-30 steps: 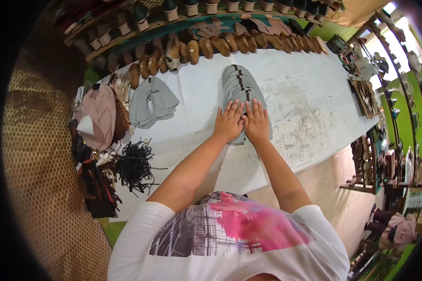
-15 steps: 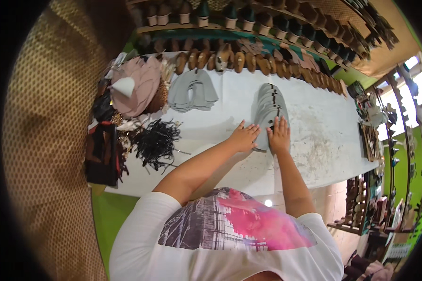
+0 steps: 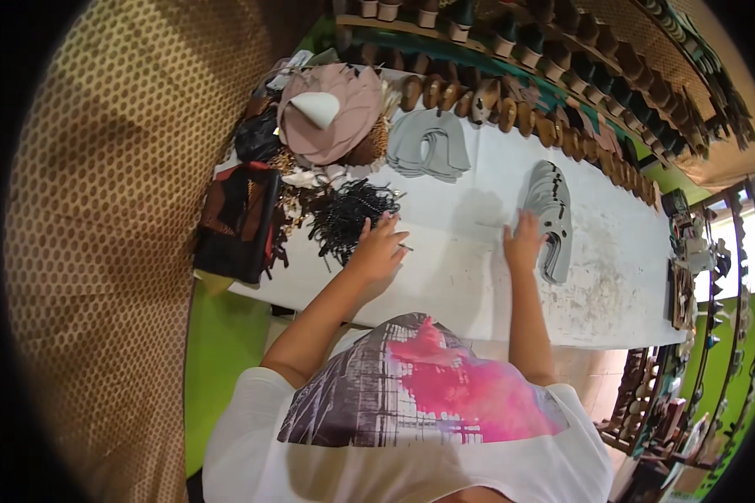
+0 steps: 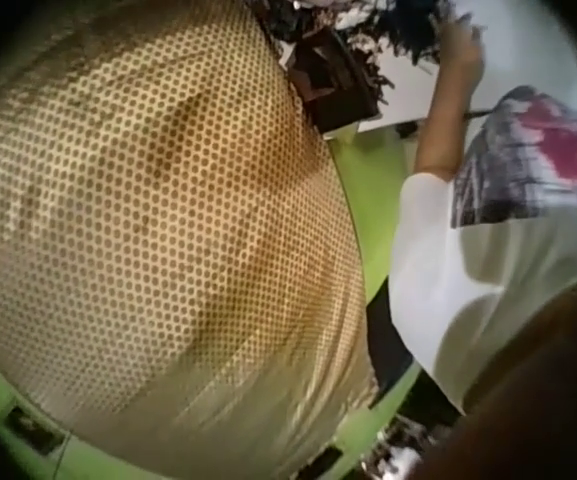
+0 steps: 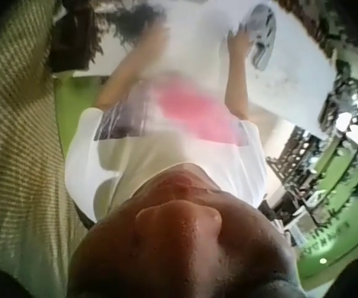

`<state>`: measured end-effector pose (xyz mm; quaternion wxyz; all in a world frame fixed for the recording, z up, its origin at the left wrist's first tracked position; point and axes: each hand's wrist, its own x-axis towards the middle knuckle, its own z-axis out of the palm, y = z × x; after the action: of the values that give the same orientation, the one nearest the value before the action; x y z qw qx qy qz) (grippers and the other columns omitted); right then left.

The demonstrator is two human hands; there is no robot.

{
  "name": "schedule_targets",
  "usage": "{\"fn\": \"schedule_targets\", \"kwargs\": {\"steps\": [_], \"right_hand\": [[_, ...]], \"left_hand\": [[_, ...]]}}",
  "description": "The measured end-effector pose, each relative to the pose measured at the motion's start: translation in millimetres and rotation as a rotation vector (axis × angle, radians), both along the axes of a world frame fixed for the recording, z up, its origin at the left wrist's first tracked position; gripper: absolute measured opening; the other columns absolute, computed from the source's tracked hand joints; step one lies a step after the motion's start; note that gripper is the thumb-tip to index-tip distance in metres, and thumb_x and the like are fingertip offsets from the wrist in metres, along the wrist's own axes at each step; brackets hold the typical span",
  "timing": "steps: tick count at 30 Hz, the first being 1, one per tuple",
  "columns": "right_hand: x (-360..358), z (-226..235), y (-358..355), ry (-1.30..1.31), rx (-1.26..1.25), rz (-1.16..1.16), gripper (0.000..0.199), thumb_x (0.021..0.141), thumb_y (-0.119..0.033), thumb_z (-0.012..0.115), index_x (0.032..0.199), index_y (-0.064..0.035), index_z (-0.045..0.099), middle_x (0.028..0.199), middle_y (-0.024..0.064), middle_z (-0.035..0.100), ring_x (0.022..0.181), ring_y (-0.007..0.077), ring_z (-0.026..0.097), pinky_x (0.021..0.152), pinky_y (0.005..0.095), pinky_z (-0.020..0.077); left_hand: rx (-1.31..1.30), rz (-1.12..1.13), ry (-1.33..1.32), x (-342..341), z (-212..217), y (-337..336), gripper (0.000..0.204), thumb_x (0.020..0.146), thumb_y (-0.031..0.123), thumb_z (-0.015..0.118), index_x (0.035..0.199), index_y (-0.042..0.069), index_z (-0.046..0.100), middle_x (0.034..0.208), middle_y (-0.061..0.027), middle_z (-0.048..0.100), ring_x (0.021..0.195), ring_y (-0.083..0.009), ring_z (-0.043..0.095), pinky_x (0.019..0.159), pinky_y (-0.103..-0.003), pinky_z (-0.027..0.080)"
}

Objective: Manually arranging and attaching black string-like components onto grey shoe uppers.

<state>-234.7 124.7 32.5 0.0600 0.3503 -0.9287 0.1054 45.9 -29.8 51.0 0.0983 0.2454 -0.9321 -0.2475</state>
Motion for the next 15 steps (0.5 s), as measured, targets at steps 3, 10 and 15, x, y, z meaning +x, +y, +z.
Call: {"fn": "schedule_targets", "kwargs": {"steps": [3,10,15], "right_hand": [[68.6,-9.9,-40.5,-0.070,-0.186,0.354,0.050,0.081,-0.026,0.058,0.127,-0.0143,0.043,0.134,0.0128,0.038,0.127,0.0297,0.031,0.100,0.0591,0.0208],[189.2,31.8,-115.3,-0.347,-0.303,0.835,0.034,0.078,-0.017,0.061,0.110,-0.0101,0.057,0.117,0.0133,0.052,0.110,0.0322,0.047,0.098,0.0483,0.0317],[228.3,33.0,-160.6,-0.325,-0.372,1.039,0.030,0.071,-0.012,0.064,0.100,-0.0049,0.062,0.107,0.0132,0.057,0.105,0.0314,0.051,0.093,0.0435,0.0378]], "left_hand": [[0.021,0.112,0.125,32.1,-0.3,-10.1,0.030,0.082,0.024,0.057,0.109,0.010,0.059,0.133,-0.0172,0.040,0.126,-0.0367,0.032,0.103,-0.053,0.020],[0.020,0.340,0.240,91.8,-2.5,-28.4,0.026,0.081,0.017,0.057,0.105,0.006,0.061,0.125,-0.0172,0.047,0.122,-0.0362,0.037,0.101,-0.044,0.030],[0.046,0.467,0.258,125.7,-2.3,-33.1,0.028,0.085,0.019,0.054,0.108,0.003,0.058,0.126,-0.0173,0.044,0.119,-0.0358,0.039,0.099,-0.042,0.032]]}}
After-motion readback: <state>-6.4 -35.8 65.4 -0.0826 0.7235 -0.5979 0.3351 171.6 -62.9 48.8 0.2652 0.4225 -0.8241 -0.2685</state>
